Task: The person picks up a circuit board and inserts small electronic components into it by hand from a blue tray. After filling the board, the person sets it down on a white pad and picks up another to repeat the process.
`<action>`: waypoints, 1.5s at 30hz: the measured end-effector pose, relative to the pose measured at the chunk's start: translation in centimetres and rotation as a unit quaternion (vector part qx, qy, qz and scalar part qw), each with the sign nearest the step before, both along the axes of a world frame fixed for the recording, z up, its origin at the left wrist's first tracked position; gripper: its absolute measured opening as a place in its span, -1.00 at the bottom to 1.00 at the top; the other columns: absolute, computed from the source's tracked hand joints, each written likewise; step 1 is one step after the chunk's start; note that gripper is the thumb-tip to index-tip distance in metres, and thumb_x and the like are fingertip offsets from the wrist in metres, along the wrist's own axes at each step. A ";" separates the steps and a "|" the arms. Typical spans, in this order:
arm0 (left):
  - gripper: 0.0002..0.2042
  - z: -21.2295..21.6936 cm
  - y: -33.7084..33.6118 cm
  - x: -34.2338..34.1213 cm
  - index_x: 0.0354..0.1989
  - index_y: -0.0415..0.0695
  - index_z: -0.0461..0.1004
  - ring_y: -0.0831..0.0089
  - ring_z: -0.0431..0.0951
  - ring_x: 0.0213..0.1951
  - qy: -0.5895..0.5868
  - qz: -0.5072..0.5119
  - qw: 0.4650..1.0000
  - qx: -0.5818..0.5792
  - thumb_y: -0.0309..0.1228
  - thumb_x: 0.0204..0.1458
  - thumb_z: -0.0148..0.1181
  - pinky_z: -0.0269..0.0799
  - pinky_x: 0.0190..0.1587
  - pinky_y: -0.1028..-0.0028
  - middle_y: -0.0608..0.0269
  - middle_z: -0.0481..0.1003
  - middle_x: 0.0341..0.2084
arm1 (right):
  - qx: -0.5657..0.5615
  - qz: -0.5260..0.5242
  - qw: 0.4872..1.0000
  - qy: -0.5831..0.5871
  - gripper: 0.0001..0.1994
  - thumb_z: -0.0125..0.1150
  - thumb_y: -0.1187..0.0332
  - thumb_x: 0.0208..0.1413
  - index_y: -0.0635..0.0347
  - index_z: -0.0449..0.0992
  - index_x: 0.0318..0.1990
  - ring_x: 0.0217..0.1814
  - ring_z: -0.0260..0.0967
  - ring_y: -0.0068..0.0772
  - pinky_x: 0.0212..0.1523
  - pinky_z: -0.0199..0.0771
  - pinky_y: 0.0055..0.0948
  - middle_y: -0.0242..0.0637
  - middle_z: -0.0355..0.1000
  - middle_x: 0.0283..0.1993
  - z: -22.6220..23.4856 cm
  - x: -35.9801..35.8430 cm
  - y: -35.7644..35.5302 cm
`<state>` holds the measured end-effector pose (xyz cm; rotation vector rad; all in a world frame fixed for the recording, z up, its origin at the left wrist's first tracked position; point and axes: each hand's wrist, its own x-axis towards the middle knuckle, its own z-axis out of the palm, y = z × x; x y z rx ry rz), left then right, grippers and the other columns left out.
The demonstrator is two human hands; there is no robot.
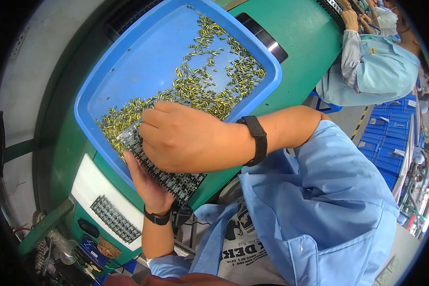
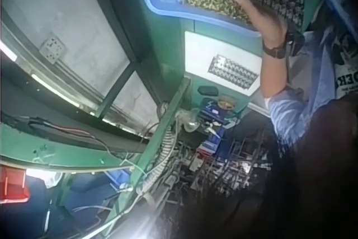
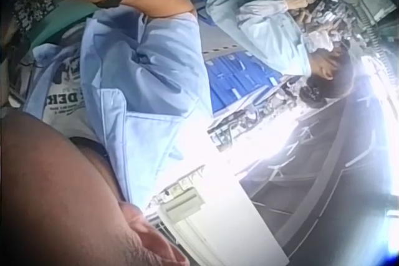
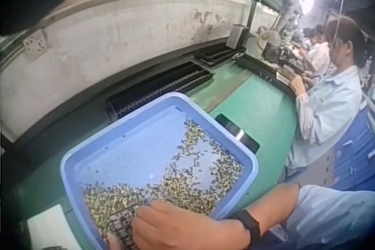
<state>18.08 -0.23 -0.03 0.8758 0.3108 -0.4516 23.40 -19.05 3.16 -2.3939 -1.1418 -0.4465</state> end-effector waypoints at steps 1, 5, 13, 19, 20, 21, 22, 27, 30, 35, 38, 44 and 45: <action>-0.31 0.0 0.0 0.0 0.53 -0.18 0.27 0.26 0.47 0.39 -0.001 -0.002 1.000 -0.001 0.16 0.54 -0.27 0.35 0.46 0.18 0.12 0.44 0.40 | 0.000 0.001 1.000 0.001 -0.78 0.26 0.33 -0.16 0.27 0.54 -0.36 -0.22 0.30 -0.27 -0.22 0.35 -0.30 -0.29 0.28 -0.34 0.0 0.0 0.0; -0.31 0.1 0.0 0.0 0.53 -0.17 0.27 0.26 0.47 0.39 -0.009 -0.001 1.000 0.030 0.17 0.54 -0.27 0.35 0.46 0.18 0.13 0.45 0.39 | 0.017 0.008 1.000 0.001 -0.76 0.26 0.33 -0.14 0.29 0.55 -0.31 -0.22 0.31 -0.27 -0.22 0.35 -0.29 -0.29 0.30 -0.31 -0.2 0.2 -0.1; -0.30 -0.3 0.3 0.3 0.54 -0.13 0.26 0.22 0.52 0.35 0.023 0.019 0.999 -0.034 0.20 0.53 -0.28 0.45 0.41 0.16 0.11 0.46 0.38 | 0.049 0.031 0.998 0.021 -0.72 0.31 0.35 -0.07 0.30 0.59 -0.19 -0.17 0.38 -0.22 -0.18 0.41 -0.26 -0.27 0.37 -0.23 -0.5 0.8 -0.3; -0.29 -0.2 0.9 0.8 0.53 -0.11 0.27 0.15 0.59 0.29 0.050 -0.026 0.969 -0.239 0.23 0.52 -0.30 0.56 0.34 0.09 0.07 0.49 0.35 | 0.149 0.034 0.986 0.060 -0.71 0.43 0.38 -0.02 0.24 0.64 -0.11 -0.14 0.44 -0.20 -0.18 0.44 -0.24 -0.28 0.44 -0.15 -1.8 1.3 -0.7; -0.29 0.2 0.9 1.0 0.52 -0.10 0.27 0.13 0.60 0.27 0.054 -0.048 0.958 -0.277 0.23 0.51 -0.30 0.58 0.32 0.04 0.07 0.50 0.34 | 0.154 0.033 0.986 0.057 -0.71 0.46 0.37 -0.01 0.21 0.65 -0.10 -0.14 0.45 -0.20 -0.19 0.44 -0.24 -0.29 0.45 -0.14 -2.0 1.4 -0.7; -0.29 0.3 0.9 1.2 0.52 -0.10 0.28 0.11 0.61 0.26 0.059 -0.069 0.945 -0.315 0.24 0.51 -0.31 0.61 0.29 -0.01 0.06 0.51 0.33 | 0.159 0.032 0.985 0.054 -0.70 0.48 0.37 0.01 0.19 0.66 -0.08 -0.15 0.46 -0.20 -0.19 0.44 -0.23 -0.30 0.46 -0.12 -2.2 1.5 -0.8; -0.29 0.2 0.9 1.2 0.52 -0.10 0.28 0.11 0.61 0.26 0.060 -0.069 0.944 -0.316 0.24 0.51 -0.31 0.61 0.29 -0.01 0.06 0.51 0.33 | 0.165 0.031 0.985 0.052 -0.70 0.51 0.36 0.03 0.17 0.67 -0.06 -0.15 0.46 -0.21 -0.20 0.44 -0.23 -0.31 0.47 -0.11 -2.3 1.7 -0.8; -0.31 -1.0 1.4 0.9 0.50 -0.06 0.32 0.05 0.63 0.24 0.095 -0.025 0.947 -0.306 0.23 0.51 -0.31 0.64 0.23 -0.15 0.05 0.53 0.31 | 0.150 0.071 0.984 0.063 -0.71 0.51 0.33 0.09 0.14 0.69 -0.03 -0.13 0.46 -0.22 -0.19 0.43 -0.22 -0.34 0.48 -0.10 -2.2 1.9 -0.8; -0.31 -1.5 1.6 0.6 0.50 -0.07 0.32 0.05 0.63 0.23 0.116 0.027 0.953 -0.279 0.21 0.52 -0.32 0.65 0.22 -0.15 0.05 0.53 0.31 | 0.121 0.070 0.989 0.055 -0.71 0.51 0.32 0.11 0.11 0.70 -0.01 -0.13 0.45 -0.23 -0.18 0.42 -0.22 -0.35 0.48 -0.09 -2.1 1.9 -0.8; -0.33 -0.8 1.2 0.9 0.48 -0.10 0.34 0.13 0.63 0.24 0.070 -0.018 0.956 -0.284 0.17 0.54 -0.33 0.60 0.31 0.02 0.07 0.54 0.30 | 0.122 0.078 0.987 0.063 -0.69 0.52 0.32 0.10 0.11 0.70 0.00 -0.12 0.45 -0.23 -0.18 0.42 -0.22 -0.33 0.48 -0.08 -2.4 1.9 -0.9; -0.33 -1.0 1.2 0.9 0.48 -0.13 0.34 0.16 0.62 0.25 0.072 -0.004 0.964 -0.257 0.16 0.55 -0.33 0.57 0.35 0.08 0.08 0.54 0.30 | 0.138 0.064 0.987 0.049 -0.69 0.51 0.33 0.11 0.12 0.70 0.01 -0.11 0.45 -0.22 -0.16 0.43 -0.21 -0.31 0.47 -0.07 -2.6 1.9 -0.7; -0.32 -0.9 0.8 0.7 0.48 -0.15 0.34 0.18 0.60 0.27 0.084 0.041 0.953 -0.287 0.17 0.54 -0.33 0.55 0.37 0.12 0.08 0.54 0.29 | 0.114 0.086 0.988 0.061 -0.70 0.50 0.36 0.11 0.13 0.70 0.02 -0.09 0.45 -0.20 -0.14 0.44 -0.20 -0.30 0.47 -0.06 -2.2 1.8 -0.9; -0.32 -1.0 0.8 0.7 0.48 -0.16 0.34 0.19 0.60 0.27 0.083 0.046 0.952 -0.291 0.17 0.54 -0.32 0.54 0.37 0.14 0.08 0.54 0.29 | 0.116 0.086 0.988 0.064 -0.70 0.50 0.36 0.12 0.13 0.70 0.02 -0.08 0.46 -0.19 -0.13 0.45 -0.20 -0.30 0.47 -0.06 -2.2 1.8 -0.9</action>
